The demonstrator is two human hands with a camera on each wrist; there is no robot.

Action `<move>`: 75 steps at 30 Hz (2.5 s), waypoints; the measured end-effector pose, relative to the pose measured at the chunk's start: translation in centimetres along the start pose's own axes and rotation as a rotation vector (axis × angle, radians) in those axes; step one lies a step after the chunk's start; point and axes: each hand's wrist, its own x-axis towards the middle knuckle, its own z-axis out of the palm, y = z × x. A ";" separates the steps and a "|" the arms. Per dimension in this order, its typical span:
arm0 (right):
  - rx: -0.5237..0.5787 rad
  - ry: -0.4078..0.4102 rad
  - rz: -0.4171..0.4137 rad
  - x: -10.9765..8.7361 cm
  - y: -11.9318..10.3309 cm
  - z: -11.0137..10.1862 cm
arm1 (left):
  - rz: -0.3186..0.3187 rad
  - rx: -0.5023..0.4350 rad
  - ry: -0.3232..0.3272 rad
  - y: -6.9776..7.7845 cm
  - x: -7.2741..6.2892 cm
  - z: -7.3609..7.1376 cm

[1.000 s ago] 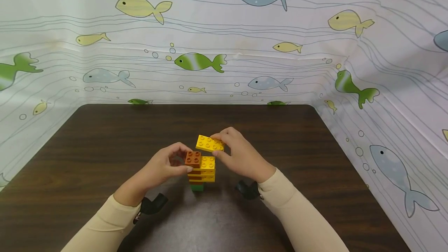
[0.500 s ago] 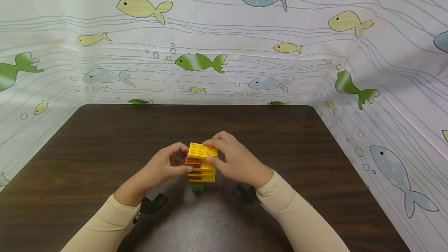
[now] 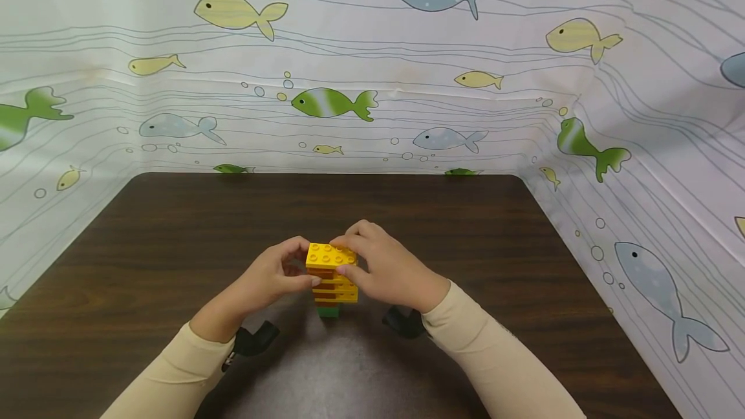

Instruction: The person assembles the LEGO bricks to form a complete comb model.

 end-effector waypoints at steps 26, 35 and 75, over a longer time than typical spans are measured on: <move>-0.135 -0.048 -0.009 0.2 -1.0 -1.0 | 0.015 -0.011 0.005 -0.1 -0.1 0.2; -0.132 -0.050 -0.013 0.2 -0.9 -0.8 | 0.008 0.000 0.019 0.1 -0.2 0.2; -0.143 -0.058 -0.038 0.4 -0.7 -0.7 | 0.062 -0.049 0.064 0.2 -0.4 0.0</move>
